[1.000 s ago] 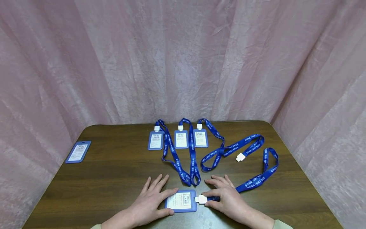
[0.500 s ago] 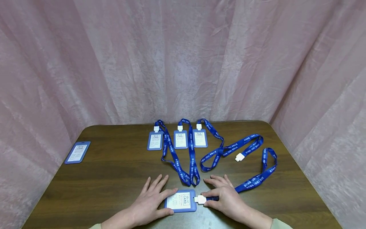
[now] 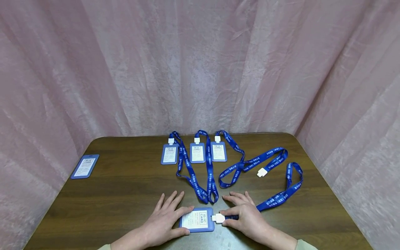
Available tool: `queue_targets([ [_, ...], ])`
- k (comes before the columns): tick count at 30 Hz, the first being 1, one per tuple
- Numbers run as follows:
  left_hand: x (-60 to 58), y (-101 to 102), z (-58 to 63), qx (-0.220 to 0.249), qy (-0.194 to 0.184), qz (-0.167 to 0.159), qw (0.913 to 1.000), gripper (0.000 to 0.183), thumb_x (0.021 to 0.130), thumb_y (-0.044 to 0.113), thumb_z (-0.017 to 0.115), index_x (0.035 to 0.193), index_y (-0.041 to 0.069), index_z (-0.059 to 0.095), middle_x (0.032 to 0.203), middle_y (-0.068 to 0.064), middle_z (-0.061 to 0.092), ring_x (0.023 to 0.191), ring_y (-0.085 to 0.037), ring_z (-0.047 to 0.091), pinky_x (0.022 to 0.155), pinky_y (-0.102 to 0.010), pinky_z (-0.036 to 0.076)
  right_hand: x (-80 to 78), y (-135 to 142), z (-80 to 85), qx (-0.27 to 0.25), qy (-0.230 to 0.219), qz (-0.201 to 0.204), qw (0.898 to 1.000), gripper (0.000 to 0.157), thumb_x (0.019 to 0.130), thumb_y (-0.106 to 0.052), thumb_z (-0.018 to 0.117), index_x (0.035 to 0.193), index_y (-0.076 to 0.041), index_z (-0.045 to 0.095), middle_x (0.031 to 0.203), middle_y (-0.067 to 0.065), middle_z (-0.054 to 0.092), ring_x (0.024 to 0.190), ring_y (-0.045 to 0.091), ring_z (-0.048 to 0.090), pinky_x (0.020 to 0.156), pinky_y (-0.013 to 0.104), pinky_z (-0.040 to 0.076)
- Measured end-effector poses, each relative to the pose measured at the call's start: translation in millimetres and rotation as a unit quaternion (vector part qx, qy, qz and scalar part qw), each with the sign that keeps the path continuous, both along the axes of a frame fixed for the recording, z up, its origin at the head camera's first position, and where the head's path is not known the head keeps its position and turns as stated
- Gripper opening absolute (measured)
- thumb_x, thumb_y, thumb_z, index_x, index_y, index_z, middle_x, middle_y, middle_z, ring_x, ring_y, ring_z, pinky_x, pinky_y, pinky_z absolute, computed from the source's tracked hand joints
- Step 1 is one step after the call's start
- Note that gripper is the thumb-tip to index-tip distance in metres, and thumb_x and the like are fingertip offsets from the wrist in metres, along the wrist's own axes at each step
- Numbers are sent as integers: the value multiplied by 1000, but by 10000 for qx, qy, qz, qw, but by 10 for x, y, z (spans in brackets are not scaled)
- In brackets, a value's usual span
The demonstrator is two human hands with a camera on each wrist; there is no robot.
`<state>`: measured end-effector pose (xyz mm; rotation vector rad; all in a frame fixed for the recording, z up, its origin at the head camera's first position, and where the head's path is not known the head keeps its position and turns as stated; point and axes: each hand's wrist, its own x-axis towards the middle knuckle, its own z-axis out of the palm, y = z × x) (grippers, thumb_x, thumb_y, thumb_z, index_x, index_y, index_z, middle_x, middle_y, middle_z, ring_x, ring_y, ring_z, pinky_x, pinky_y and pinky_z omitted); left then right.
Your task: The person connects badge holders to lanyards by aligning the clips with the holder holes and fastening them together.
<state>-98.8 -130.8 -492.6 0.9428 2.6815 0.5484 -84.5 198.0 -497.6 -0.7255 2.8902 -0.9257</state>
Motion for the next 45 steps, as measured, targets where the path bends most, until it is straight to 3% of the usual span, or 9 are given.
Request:
queue_targets([
  [25,-19,22,-32,-91,-208,77,9997,68,91,72,57,150,39,51,168,-14,23,153,-43,16,115,-74,4,9,-4,-5,-80,-189,-68,9998,29,79,-37,88,107,-31,83,142,2,61,141,35,43,114,73,11],
  [45,-1,29,-25,29,-154,130,9998,68,91,73,56,149,38,52,167,-16,25,152,-44,16,114,-76,4,1,-15,22,-144,-281,-84,9995,29,79,-37,88,107,-31,83,142,2,62,141,35,42,114,74,10],
])
